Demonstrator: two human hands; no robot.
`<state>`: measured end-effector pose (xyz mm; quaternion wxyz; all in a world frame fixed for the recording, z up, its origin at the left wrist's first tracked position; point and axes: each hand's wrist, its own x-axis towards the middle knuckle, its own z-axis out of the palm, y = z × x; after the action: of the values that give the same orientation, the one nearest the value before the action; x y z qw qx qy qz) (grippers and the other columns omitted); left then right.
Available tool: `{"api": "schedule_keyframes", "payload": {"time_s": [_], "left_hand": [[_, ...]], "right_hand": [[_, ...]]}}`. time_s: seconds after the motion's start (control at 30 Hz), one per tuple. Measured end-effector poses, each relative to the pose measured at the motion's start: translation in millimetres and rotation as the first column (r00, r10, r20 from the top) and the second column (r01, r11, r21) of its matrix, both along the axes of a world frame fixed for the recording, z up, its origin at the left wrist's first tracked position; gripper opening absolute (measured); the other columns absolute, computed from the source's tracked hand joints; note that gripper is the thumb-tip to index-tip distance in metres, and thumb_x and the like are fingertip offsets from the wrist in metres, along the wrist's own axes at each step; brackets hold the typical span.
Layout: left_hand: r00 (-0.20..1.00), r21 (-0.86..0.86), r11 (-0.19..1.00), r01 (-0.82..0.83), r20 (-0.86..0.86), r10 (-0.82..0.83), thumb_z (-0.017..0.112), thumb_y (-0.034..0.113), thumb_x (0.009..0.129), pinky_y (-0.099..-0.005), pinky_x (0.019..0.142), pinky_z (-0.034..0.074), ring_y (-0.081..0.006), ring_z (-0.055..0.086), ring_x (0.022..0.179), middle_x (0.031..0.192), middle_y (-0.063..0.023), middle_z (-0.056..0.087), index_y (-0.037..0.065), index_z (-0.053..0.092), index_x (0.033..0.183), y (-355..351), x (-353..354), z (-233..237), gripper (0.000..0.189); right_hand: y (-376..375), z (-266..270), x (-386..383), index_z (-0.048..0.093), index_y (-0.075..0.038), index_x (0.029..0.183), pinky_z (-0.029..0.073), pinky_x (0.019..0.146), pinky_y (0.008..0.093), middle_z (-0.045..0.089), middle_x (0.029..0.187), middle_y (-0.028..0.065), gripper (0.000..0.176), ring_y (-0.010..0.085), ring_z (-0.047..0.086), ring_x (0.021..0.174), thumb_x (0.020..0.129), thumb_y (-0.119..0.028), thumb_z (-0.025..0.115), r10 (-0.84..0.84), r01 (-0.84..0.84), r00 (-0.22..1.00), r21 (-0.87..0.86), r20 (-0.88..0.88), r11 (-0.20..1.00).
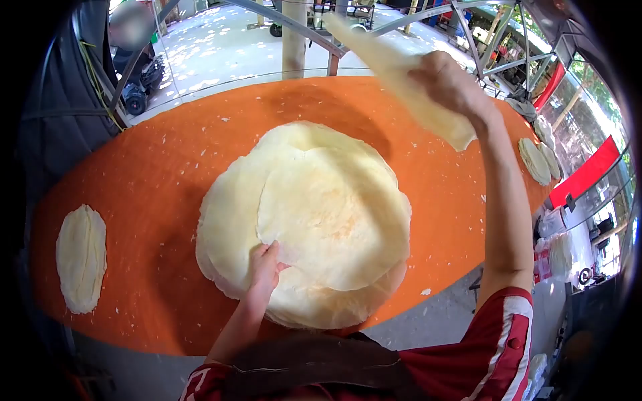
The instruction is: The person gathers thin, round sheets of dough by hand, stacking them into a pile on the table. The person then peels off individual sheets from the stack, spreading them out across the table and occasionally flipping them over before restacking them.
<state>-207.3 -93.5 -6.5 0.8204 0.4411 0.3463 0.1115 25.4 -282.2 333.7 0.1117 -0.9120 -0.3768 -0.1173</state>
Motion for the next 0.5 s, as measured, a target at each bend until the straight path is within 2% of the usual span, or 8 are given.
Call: {"api": "schedule_keyframes", "payload": {"time_s": [0.07, 0.13, 0.17, 0.3, 0.37, 0.43, 0.47, 0.5], "left_hand": [[0.998, -0.052, 0.999, 0.01, 0.06, -0.007, 0.046, 0.017, 0.092, -0.0392, 0.066, 0.054, -0.0243, 0.061, 0.084, 0.1, -0.0124, 0.056, -0.002, 0.049, 0.104, -1, -3, 4, 0.023], [0.992, -0.141, 0.99, 0.007, 0.126, 0.011, 0.045, 0.014, 0.092, -0.0439, 0.073, 0.052, -0.0266, 0.06, 0.089, 0.105, -0.0129, 0.055, -0.002, 0.048, 0.109, 0, -3, 19, 0.023], [0.987, -0.182, 0.983, 0.027, 0.163, 0.004, 0.045, 0.013, 0.092, -0.0432, 0.074, 0.052, -0.0262, 0.06, 0.091, 0.106, -0.0128, 0.055, -0.001, 0.047, 0.111, 0, -4, 24, 0.024], [0.985, -0.144, 0.986, 0.078, 0.165, -0.054, 0.045, 0.009, 0.09, -0.0346, 0.073, 0.051, -0.0215, 0.059, 0.093, 0.106, -0.0122, 0.057, 0.002, 0.042, 0.121, 0, 5, 34, 0.032], [0.941, -0.253, 0.964, 0.081, 0.337, 0.009, 0.053, 0.018, 0.089, -0.0238, 0.056, 0.047, -0.0123, 0.056, 0.07, 0.09, -0.0055, 0.057, 0.006, 0.046, 0.114, 1, 3, 33, 0.029], [0.954, -0.131, 0.991, 0.022, 0.3, 0.018, 0.059, 0.02, 0.086, -0.0232, 0.057, 0.047, -0.0136, 0.056, 0.07, 0.09, -0.0064, 0.056, 0.005, 0.046, 0.112, 19, -9, 43, 0.032], [0.977, 0.255, 0.96, -0.113, 0.204, 0.061, 0.063, 0.02, 0.082, -0.0276, 0.059, 0.048, -0.0165, 0.055, 0.072, 0.092, -0.0092, 0.055, 0.001, 0.045, 0.11, 34, -18, 41, 0.038], [0.972, 0.822, 0.539, -0.185, 0.072, 0.223, 0.069, 0.022, 0.076, -0.0318, 0.062, 0.047, -0.0188, 0.054, 0.075, 0.092, -0.012, 0.053, -0.001, 0.046, 0.107, 52, -28, 22, 0.045]], "right_hand": [[10, -35, -30, 0.057, -0.001, 0.102, 0.046, 0.062, 0.0325, 0.063, 0.081, 0.0134, 0.028, 0.0209, 0.059, 0.068, 0.075, -0.002, 0.049, 0.302, -0.303, 0.951, -0.006, -0.07, 0.953], [14, -120, -56, 0.046, -0.003, 0.125, 0.048, 0.079, 0.0345, 0.059, 0.107, 0.0177, 0.059, 0.0256, 0.06, 0.094, 0.067, 0.007, 0.044, 0.429, -0.38, 0.891, -0.271, 0.148, 0.884], [23, -148, -93, 0.043, 0.001, 0.126, 0.041, 0.095, 0.0355, 0.047, 0.126, 0.0187, 0.065, 0.0296, 0.049, 0.114, 0.062, 0.008, 0.044, 0.282, -0.31, 0.949, -0.271, -0.139, 0.911], [35, -272, -201, 0.041, 0.003, 0.126, 0.043, 0.092, 0.034, 0.046, 0.124, 0.0242, 0.061, 0.0313, 0.051, 0.11, 0.067, 0.0, 0.055, 0.242, -0.255, 0.967, -0.228, -0.083, 0.94], [40, -288, -190, 0.042, 0.003, 0.125, 0.046, 0.088, 0.0344, 0.049, 0.121, 0.0241, 0.058, 0.0319, 0.054, 0.107, 0.068, 0.0, 0.055, 0.233, -0.236, 0.972, -0.094, -0.037, 0.967], [38, -284, -162, 0.045, 0.002, 0.123, 0.049, 0.079, 0.0347, 0.054, 0.113, 0.0242, 0.057, 0.0328, 0.059, 0.093, 0.067, 0.003, 0.054, 0.267, -0.258, 0.95, 0.079, -0.158, 0.963], [33, -269, -130, 0.055, 0.0, 0.112, 0.049, 0.071, 0.0334, 0.057, 0.104, 0.0237, 0.046, 0.0316, 0.058, 0.079, 0.066, 0.005, 0.055, 0.298, -0.289, 0.871, 0.083, -0.391, 0.954], [25, -248, -95, 0.058, 0.0, 0.098, 0.047, 0.066, 0.0326, 0.057, 0.086, 0.0168, 0.029, 0.026, 0.055, 0.069, 0.069, -0.001, 0.058, 0.179, -0.166, 0.879, 0.068, -0.442, 0.984]]}}
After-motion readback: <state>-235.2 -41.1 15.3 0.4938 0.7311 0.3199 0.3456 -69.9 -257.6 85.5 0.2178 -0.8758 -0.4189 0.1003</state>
